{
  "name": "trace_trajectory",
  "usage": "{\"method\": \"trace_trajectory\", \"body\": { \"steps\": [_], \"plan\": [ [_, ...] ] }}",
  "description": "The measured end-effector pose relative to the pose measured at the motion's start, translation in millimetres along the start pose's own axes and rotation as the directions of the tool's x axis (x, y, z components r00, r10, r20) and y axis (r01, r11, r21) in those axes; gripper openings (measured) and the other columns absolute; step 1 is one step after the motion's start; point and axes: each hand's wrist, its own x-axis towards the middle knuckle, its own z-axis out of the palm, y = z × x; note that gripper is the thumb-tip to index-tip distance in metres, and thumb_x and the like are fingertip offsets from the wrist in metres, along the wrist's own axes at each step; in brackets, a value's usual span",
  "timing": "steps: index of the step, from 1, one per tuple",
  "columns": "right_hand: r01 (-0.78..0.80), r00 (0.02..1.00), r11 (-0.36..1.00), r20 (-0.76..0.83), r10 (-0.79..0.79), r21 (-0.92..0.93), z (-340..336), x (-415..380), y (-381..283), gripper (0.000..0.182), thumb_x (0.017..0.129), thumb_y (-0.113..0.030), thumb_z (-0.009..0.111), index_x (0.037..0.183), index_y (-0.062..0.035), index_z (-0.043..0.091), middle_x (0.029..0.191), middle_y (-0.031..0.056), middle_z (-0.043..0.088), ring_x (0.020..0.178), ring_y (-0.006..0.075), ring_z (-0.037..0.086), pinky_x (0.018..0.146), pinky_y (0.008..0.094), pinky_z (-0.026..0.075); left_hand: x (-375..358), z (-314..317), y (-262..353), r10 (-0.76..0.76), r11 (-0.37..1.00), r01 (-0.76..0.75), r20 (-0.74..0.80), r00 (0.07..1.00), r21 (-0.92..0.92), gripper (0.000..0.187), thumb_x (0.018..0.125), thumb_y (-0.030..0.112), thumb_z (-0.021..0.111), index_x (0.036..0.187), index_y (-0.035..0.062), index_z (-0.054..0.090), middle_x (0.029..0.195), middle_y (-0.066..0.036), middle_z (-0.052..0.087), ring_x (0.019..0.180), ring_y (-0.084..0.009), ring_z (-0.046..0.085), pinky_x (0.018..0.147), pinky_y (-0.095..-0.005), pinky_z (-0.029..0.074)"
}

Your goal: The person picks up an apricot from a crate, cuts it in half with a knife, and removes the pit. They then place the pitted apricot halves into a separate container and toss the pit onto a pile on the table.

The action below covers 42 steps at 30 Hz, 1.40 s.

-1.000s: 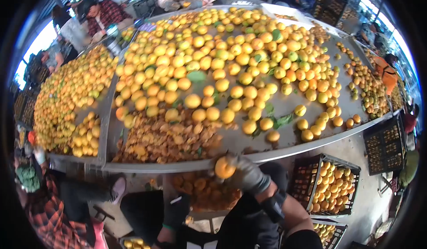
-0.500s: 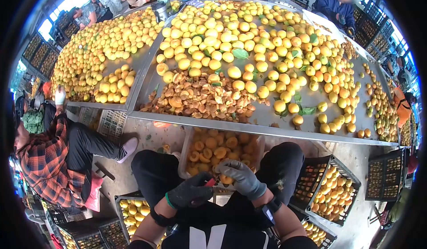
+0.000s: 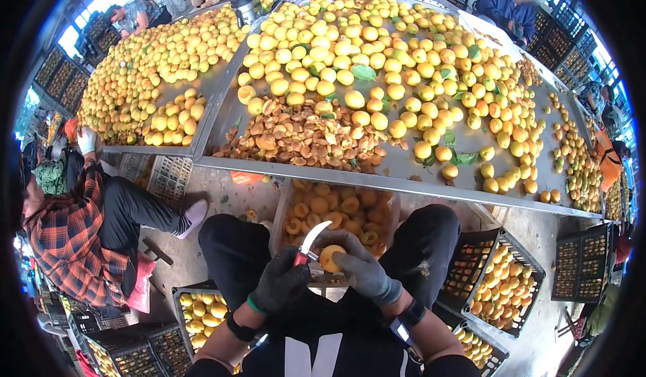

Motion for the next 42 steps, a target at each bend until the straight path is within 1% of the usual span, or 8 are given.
{"method": "trace_trajectory", "body": {
  "steps": [1,7,17,29,35,38,40,42],
  "plan": [
    [0.026,1.000,0.992,0.020,-0.024,-0.122,-1.5,-3.9,2.8,0.038,0.096,-0.021,0.049,0.128,-0.0022,0.041,0.124,0.0074,0.048,0.111,0.0172,0.051,0.098,0.0306,0.042,2.1,0.6,-1.5,0.433,0.716,-0.405,0.093,0.897,0.568,0.028,0.087,0.017,0.062,0.111,0.0060,0.052,0.074,-0.013,0.056,0.052,-0.0255,0.057,0.049,-0.0323,0.046],
    [0.105,0.993,0.992,-0.041,-0.108,-0.064,17.7,-18.1,5.8,0.041,0.096,-0.023,0.050,0.131,-0.0032,0.040,0.123,0.0098,0.052,0.116,0.0184,0.049,0.100,0.0332,0.038,-11.3,19.1,14.5,0.346,0.515,-0.197,0.008,0.938,0.834,0.030,0.082,0.021,0.067,0.102,0.0022,0.058,0.075,-0.017,0.063,0.063,-0.0308,0.064,0.055,-0.0390,0.050],
    [0.152,0.974,0.983,-0.187,-0.131,0.106,36.6,-28.1,10.5,0.031,0.097,-0.015,0.048,0.126,-0.0034,0.042,0.115,0.0058,0.049,0.110,0.0148,0.049,0.098,0.0293,0.042,-20.5,25.8,14.4,0.283,0.488,-0.127,-0.019,0.959,0.864,0.034,0.078,0.018,0.071,0.102,-0.0006,0.055,0.072,-0.018,0.062,0.062,-0.0354,0.062,0.052,-0.0413,0.049],
    [0.153,0.949,0.724,-0.104,-0.297,-0.673,41.1,-36.7,7.4,0.050,0.079,-0.002,0.067,0.123,0.0004,0.043,0.116,0.0113,0.045,0.104,0.0187,0.050,0.089,0.0264,0.042,-22.7,18.1,-2.7,0.249,0.457,-0.218,0.111,0.962,0.862,0.027,0.077,0.013,0.067,0.101,0.0038,0.058,0.075,-0.016,0.062,0.067,-0.0338,0.062,0.058,-0.0413,0.050],
    [0.163,0.884,0.126,0.088,-0.459,-0.978,31.6,-25.7,0.4,0.058,0.072,0.001,0.070,0.123,-0.0018,0.044,0.113,0.0126,0.046,0.106,0.0255,0.054,0.086,0.0345,0.046,-19.1,24.8,-14.1,-0.006,0.512,-0.004,0.009,1.000,0.859,0.039,0.083,0.018,0.064,0.115,-0.0009,0.052,0.081,-0.021,0.063,0.071,-0.0335,0.064,0.060,-0.0420,0.051],
    [0.162,0.914,0.132,0.098,-0.394,-0.978,27.5,-22.6,-2.2,0.052,0.078,-0.004,0.068,0.124,-0.0012,0.044,0.111,0.0108,0.049,0.106,0.0233,0.055,0.085,0.0360,0.047,-22.5,27.6,-26.5,0.072,0.728,-0.019,-0.048,0.996,0.685,0.042,0.086,0.020,0.061,0.117,-0.0019,0.045,0.081,-0.024,0.062,0.072,-0.0383,0.063,0.061,-0.0447,0.050],
    [-0.122,0.973,0.923,-0.226,0.040,-0.365,30.0,-22.6,-4.2,0.046,0.086,-0.013,0.066,0.125,-0.0011,0.044,0.111,0.0079,0.052,0.103,0.0176,0.054,0.086,0.0321,0.048,-21.0,30.8,-17.5,0.014,0.773,0.044,-0.087,0.996,0.633,0.040,0.085,0.021,0.061,0.113,-0.0020,0.043,0.083,-0.026,0.061,0.076,-0.0412,0.062,0.063,-0.0457,0.049],
    [-0.124,0.973,0.940,-0.224,0.053,-0.319,24.6,-22.8,2.7,0.044,0.088,-0.016,0.064,0.125,-0.0011,0.044,0.111,0.0071,0.053,0.103,0.0154,0.053,0.087,0.0301,0.047,-18.6,30.5,-9.3,-0.001,0.730,0.050,-0.072,0.997,0.681,0.039,0.085,0.021,0.062,0.112,-0.0013,0.043,0.084,-0.026,0.061,0.077,-0.0419,0.062,0.063,-0.0461,0.049]
  ]
}}
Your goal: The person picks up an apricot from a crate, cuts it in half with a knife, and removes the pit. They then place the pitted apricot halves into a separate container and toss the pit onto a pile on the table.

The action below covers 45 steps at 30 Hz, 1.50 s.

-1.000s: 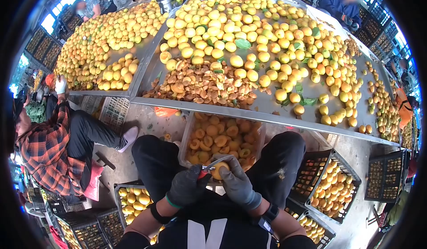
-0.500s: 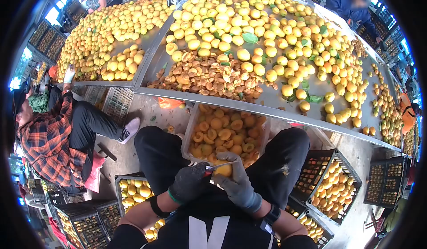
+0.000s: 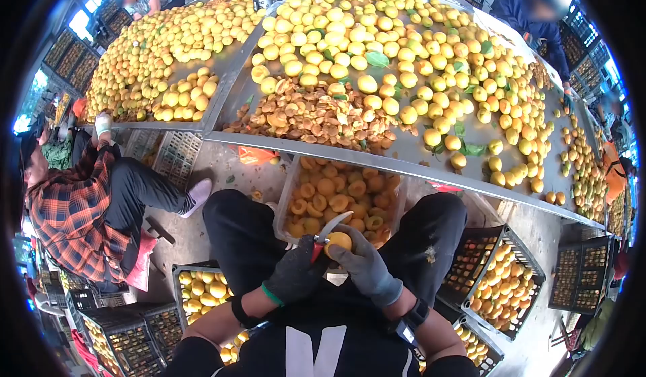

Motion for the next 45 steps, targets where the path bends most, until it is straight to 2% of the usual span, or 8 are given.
{"method": "trace_trajectory", "body": {
  "steps": [5,8,10,11,14,18,24,45],
  "plan": [
    [0.096,0.995,0.990,0.045,-0.092,-0.107,-8.4,0.1,-9.6,0.042,0.089,-0.016,0.062,0.124,-0.0016,0.045,0.112,0.0061,0.053,0.102,0.0129,0.051,0.091,0.0259,0.043,13.0,-16.0,11.7,0.069,0.997,-0.069,0.012,0.998,-0.027,0.039,0.085,0.021,0.064,0.111,0.0019,0.043,0.085,-0.023,0.059,0.072,-0.0390,0.062,0.062,-0.0431,0.049],
    [0.294,0.955,0.924,0.042,-0.293,-0.246,-20.3,3.5,-8.4,0.041,0.090,-0.014,0.060,0.125,-0.0019,0.044,0.114,0.0066,0.053,0.105,0.0146,0.051,0.093,0.0286,0.043,19.6,-28.4,14.7,0.062,0.995,-0.078,-0.196,0.979,-0.070,0.039,0.084,0.020,0.066,0.112,0.0045,0.043,0.084,-0.017,0.057,0.069,-0.0332,0.060,0.062,-0.0398,0.049],
    [0.260,0.964,0.934,-0.119,-0.237,0.246,-21.9,3.0,-8.9,0.042,0.088,-0.011,0.060,0.126,-0.0028,0.043,0.115,0.0086,0.054,0.106,0.0197,0.053,0.092,0.0319,0.044,23.9,-49.4,25.0,-0.203,0.727,0.112,-0.056,0.978,-0.677,0.038,0.084,0.016,0.067,0.113,0.0058,0.044,0.085,-0.013,0.054,0.070,-0.0298,0.056,0.066,-0.0388,0.049],
    [0.176,0.982,0.808,-0.048,-0.181,0.562,-22.0,0.4,-16.6,0.046,0.085,-0.006,0.060,0.127,-0.0033,0.042,0.115,0.0112,0.055,0.107,0.0245,0.055,0.093,0.0348,0.045,25.2,-58.1,29.2,-0.057,0.906,-0.021,-0.172,0.983,-0.423,0.042,0.083,0.014,0.067,0.119,0.0062,0.045,0.096,-0.013,0.058,0.077,-0.0304,0.060,0.069,-0.0393,0.050],
    [0.046,0.974,0.718,0.128,-0.186,0.695,-29.4,0.8,-20.0,0.048,0.082,-0.007,0.064,0.125,-0.0039,0.044,0.113,0.0118,0.055,0.106,0.0258,0.055,0.095,0.0347,0.044,22.9,-52.1,29.8,0.321,0.944,-0.328,-0.265,0.909,0.018,0.049,0.084,0.018,0.066,0.126,0.0064,0.044,0.110,-0.018,0.057,0.086,-0.0306,0.064,0.070,-0.0373,0.051],
    [0.164,0.955,0.802,0.111,-0.274,0.574,-21.2,-0.7,-25.1,0.051,0.079,-0.009,0.070,0.124,-0.0040,0.045,0.111,0.0110,0.056,0.105,0.0242,0.055,0.094,0.0350,0.044,2.3,-42.9,30.6,0.215,0.963,-0.203,-0.052,0.975,0.177,0.048,0.084,0.027,0.067,0.124,0.0052,0.052,0.101,-0.018,0.063,0.083,-0.0321,0.065,0.066,-0.0382,0.052],
    [0.368,0.913,0.873,0.054,-0.404,0.320,-1.6,-7.0,-30.6,0.054,0.073,-0.009,0.078,0.119,-0.0082,0.048,0.111,0.0071,0.055,0.104,0.0187,0.055,0.094,0.0350,0.045,-9.8,-32.2,29.8,0.396,0.860,-0.324,-0.115,0.911,0.395,0.040,0.075,0.021,0.074,0.108,0.0030,0.061,0.081,-0.014,0.065,0.064,-0.0310,0.062,0.054,-0.0391,0.048],
    [0.389,0.915,0.852,-0.040,-0.401,0.350,19.1,-16.8,-22.5,0.051,0.080,0.003,0.067,0.122,-0.0093,0.042,0.116,0.0072,0.051,0.107,0.0215,0.054,0.091,0.0357,0.049,-12.3,-23.0,12.0,0.457,0.784,-0.313,-0.158,0.875,0.536,0.039,0.073,0.013,0.066,0.110,0.0019,0.059,0.081,-0.011,0.064,0.063,-0.0263,0.062,0.054,-0.0375,0.049]
  ]
}}
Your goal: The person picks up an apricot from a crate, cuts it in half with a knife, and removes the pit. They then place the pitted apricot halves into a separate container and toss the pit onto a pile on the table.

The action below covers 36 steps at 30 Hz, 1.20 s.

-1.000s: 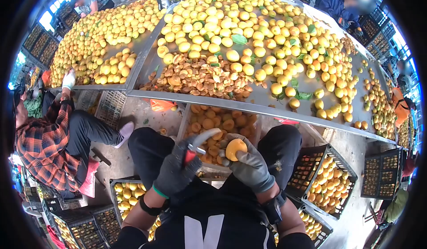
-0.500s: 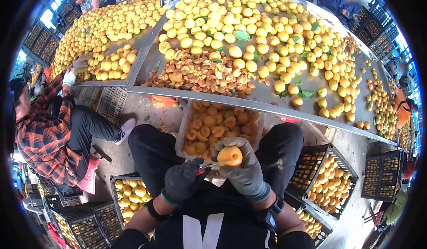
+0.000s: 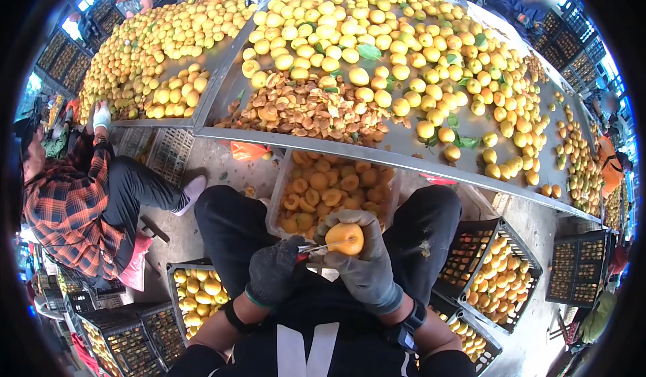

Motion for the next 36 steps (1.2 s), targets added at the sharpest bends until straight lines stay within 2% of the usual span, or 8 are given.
{"method": "trace_trajectory", "body": {
  "steps": [18,22,25,27,30,31,33,36],
  "plan": [
    [0.021,0.926,0.996,-0.373,-0.053,-0.089,-7.5,12.8,32.8,0.025,0.091,-0.008,0.056,0.116,-0.0096,0.049,0.108,0.0052,0.057,0.101,0.0201,0.059,0.089,0.0383,0.050,14.8,37.8,-16.7,-0.085,0.996,0.087,0.090,0.992,-0.020,0.031,0.082,0.010,0.058,0.112,0.0041,0.057,0.088,-0.013,0.064,0.072,-0.0274,0.064,0.060,-0.0373,0.051],
    [0.109,0.962,0.986,-0.236,-0.137,-0.129,-12.3,19.0,28.1,0.019,0.091,-0.010,0.058,0.109,-0.0098,0.053,0.103,0.0056,0.058,0.098,0.0212,0.062,0.085,0.0373,0.052,15.4,34.7,-2.7,-0.165,0.968,0.198,0.202,0.965,-0.155,0.035,0.083,0.019,0.065,0.114,0.0046,0.056,0.082,-0.014,0.064,0.066,-0.0283,0.064,0.057,-0.0374,0.050],
    [0.066,0.973,0.988,-0.210,-0.095,-0.141,-18.4,18.4,25.9,0.018,0.090,-0.011,0.058,0.107,-0.0102,0.053,0.103,0.0068,0.059,0.099,0.0222,0.062,0.084,0.0370,0.052,18.8,26.1,5.3,-0.177,0.824,0.331,0.348,0.921,-0.459,0.040,0.087,0.021,0.064,0.120,0.0045,0.049,0.086,-0.011,0.061,0.066,-0.0206,0.061,0.058,-0.0335,0.049],
    [0.040,0.986,0.998,-0.161,-0.046,-0.041,-20.0,16.9,25.8,0.019,0.089,-0.010,0.058,0.107,-0.0103,0.053,0.103,0.0075,0.058,0.101,0.0239,0.061,0.085,0.0375,0.051,28.1,11.2,6.2,-0.076,0.195,0.676,0.676,0.733,-0.711,0.042,0.087,0.021,0.064,0.122,0.0050,0.045,0.090,-0.009,0.058,0.068,-0.0172,0.058,0.061,-0.0307,0.048],
    [0.007,0.996,0.997,-0.088,0.000,0.079,-19.7,11.1,19.6,0.020,0.089,0.001,0.052,0.107,-0.0083,0.053,0.108,0.0092,0.058,0.106,0.0241,0.059,0.086,0.0344,0.051,24.7,15.3,2.1,-0.016,-0.182,0.698,0.712,0.702,-0.692,0.035,0.088,0.023,0.063,0.115,0.0043,0.050,0.092,-0.020,0.062,0.077,-0.0304,0.065,0.060,-0.0359,0.049],
    [0.008,0.996,0.997,-0.092,-0.001,0.080,-18.5,9.3,17.5,0.020,0.089,0.001,0.052,0.107,-0.0083,0.053,0.108,0.0092,0.058,0.106,0.0241,0.059,0.086,0.0344,0.051,25.4,18.8,1.7,-0.013,-0.182,0.701,0.715,0.699,-0.689,0.035,0.088,0.023,0.063,0.115,0.0043,0.050,0.092,-0.020,0.062,0.077,-0.0304,0.065,0.060,-0.0359,0.049],
    [-0.034,0.996,0.991,-0.077,0.044,0.128,-15.5,5.3,14.8,0.027,0.086,0.002,0.057,0.110,-0.0093,0.052,0.111,0.0083,0.057,0.111,0.0251,0.057,0.090,0.0359,0.050,27.4,23.0,2.6,-0.076,0.620,0.276,0.294,0.953,-0.734,0.033,0.087,0.023,0.064,0.113,0.0052,0.052,0.090,-0.019,0.063,0.074,-0.0302,0.066,0.060,-0.0361,0.050],
    [0.011,0.998,0.996,-0.055,-0.005,0.093,-14.4,1.0,14.4,0.035,0.084,0.004,0.061,0.114,-0.0101,0.050,0.113,0.0081,0.056,0.113,0.0258,0.056,0.094,0.0379,0.047,29.1,10.8,6.8,-0.070,0.861,0.189,0.259,0.963,-0.471,0.032,0.086,0.023,0.065,0.110,0.0045,0.055,0.082,-0.017,0.065,0.071,-0.0300,0.066,0.060,-0.0376,0.050]
  ]
}}
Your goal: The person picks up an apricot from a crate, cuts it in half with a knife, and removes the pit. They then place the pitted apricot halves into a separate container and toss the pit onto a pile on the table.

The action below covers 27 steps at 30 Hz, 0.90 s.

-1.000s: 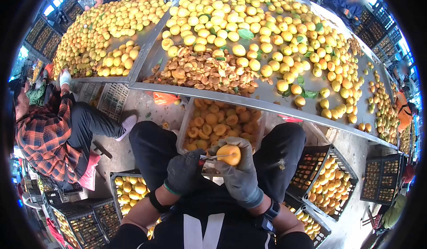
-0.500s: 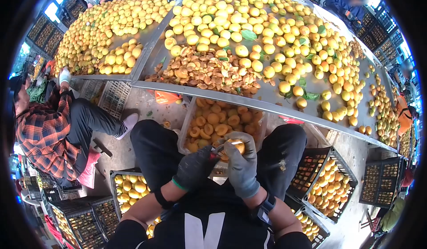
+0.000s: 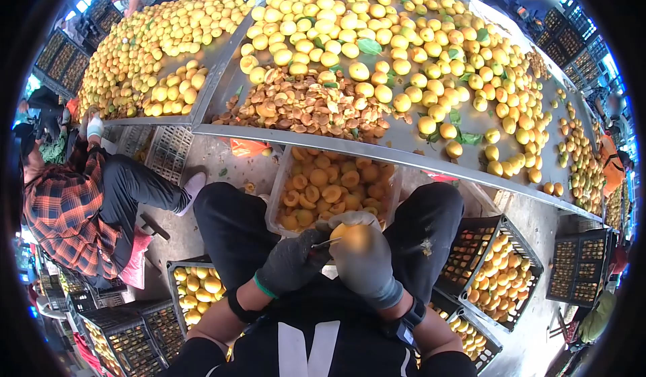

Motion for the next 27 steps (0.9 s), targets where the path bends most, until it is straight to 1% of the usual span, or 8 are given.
{"method": "trace_trajectory", "body": {
  "steps": [3,7,9,16,18,22,24,27],
  "plan": [
    [-0.022,0.999,0.998,-0.033,0.024,0.056,2.5,-3.2,-2.5,0.040,0.082,0.005,0.062,0.116,-0.0105,0.048,0.113,0.0078,0.055,0.113,0.0257,0.055,0.097,0.0386,0.044,-6.4,4.1,2.9,-0.075,0.992,0.074,0.005,0.997,0.099,0.036,0.083,0.023,0.066,0.111,0.0026,0.055,0.079,-0.017,0.065,0.071,-0.0325,0.065,0.061,-0.0395,0.051],
    [-0.029,0.998,0.998,-0.056,0.033,0.058,3.3,-5.2,1.1,0.044,0.082,0.007,0.061,0.118,-0.0111,0.045,0.112,0.0074,0.054,0.113,0.0243,0.055,0.099,0.0380,0.042,-12.6,14.9,2.4,-0.113,0.991,0.117,-0.064,0.991,0.059,0.030,0.081,0.017,0.068,0.106,0.0058,0.057,0.081,-0.017,0.064,0.076,-0.0346,0.064,0.064,-0.0408,0.051],
    [0.066,0.993,0.996,-0.092,-0.071,-0.051,7.8,-5.0,2.6,0.045,0.081,0.010,0.060,0.118,-0.0110,0.043,0.111,0.0068,0.053,0.111,0.0225,0.055,0.100,0.0377,0.041,-11.9,13.0,5.1,-0.105,0.988,0.110,-0.049,0.993,0.112,0.039,0.080,0.019,0.067,0.113,0.0018,0.056,0.078,-0.017,0.065,0.071,-0.0318,0.065,0.061,-0.0392,0.051],
    [0.144,0.985,0.960,-0.063,-0.164,-0.241,10.5,-7.7,3.1,0.045,0.081,0.011,0.059,0.117,-0.0099,0.042,0.112,0.0072,0.052,0.109,0.0204,0.054,0.097,0.0359,0.043,-8.7,15.9,-5.2,-0.057,0.987,0.061,-0.033,0.998,0.149,0.033,0.082,0.017,0.062,0.111,0.0034,0.057,0.082,-0.017,0.064,0.073,-0.0343,0.064,0.063,-0.0424,0.050],
    [0.079,0.993,0.935,-0.059,-0.105,-0.344,14.5,-8.3,-1.8,0.045,0.080,0.010,0.061,0.116,-0.0091,0.042,0.112,0.0075,0.052,0.109,0.0204,0.054,0.094,0.0333,0.046,-6.6,18.2,-10.4,-0.055,0.994,0.055,-0.009,0.998,0.097,0.031,0.083,0.018,0.060,0.111,0.0049,0.056,0.082,-0.017,0.064,0.073,-0.0350,0.063,0.061,-0.0428,0.050],
    [0.054,0.999,0.949,0.008,-0.054,-0.311,-2.2,4.1,-6.6,0.047,0.079,0.009,0.062,0.118,-0.0073,0.042,0.115,0.0089,0.053,0.110,0.0215,0.054,0.091,0.0320,0.049,1.1,14.8,-12.4,-0.054,0.988,0.055,-0.012,0.998,0.141,0.032,0.083,0.020,0.061,0.111,0.0056,0.056,0.081,-0.017,0.064,0.073,-0.0353,0.063,0.060,-0.0433,0.050],
    [-0.017,0.999,0.875,0.023,0.032,-0.484,-9.7,9.0,-10.6,0.049,0.079,0.008,0.063,0.122,-0.0056,0.042,0.120,0.0105,0.053,0.113,0.0219,0.053,0.092,0.0325,0.048,2.8,14.2,-16.8,-0.011,0.979,0.009,0.011,1.000,0.206,0.032,0.083,0.022,0.063,0.109,0.0052,0.055,0.079,-0.017,0.063,0.070,-0.0351,0.063,0.058,-0.0434,0.049],
    [-0.109,0.994,0.924,-0.024,0.108,-0.367,-20.2,6.2,-9.3,0.050,0.080,0.002,0.066,0.124,-0.0049,0.043,0.123,0.0111,0.053,0.115,0.0214,0.052,0.094,0.0319,0.047,0.1,19.3,-13.3,-0.003,0.994,0.011,-0.069,0.998,0.111,0.032,0.084,0.023,0.063,0.109,0.0048,0.054,0.077,-0.017,0.062,0.067,-0.0350,0.062,0.057,-0.0439,0.049]
  ]
}}
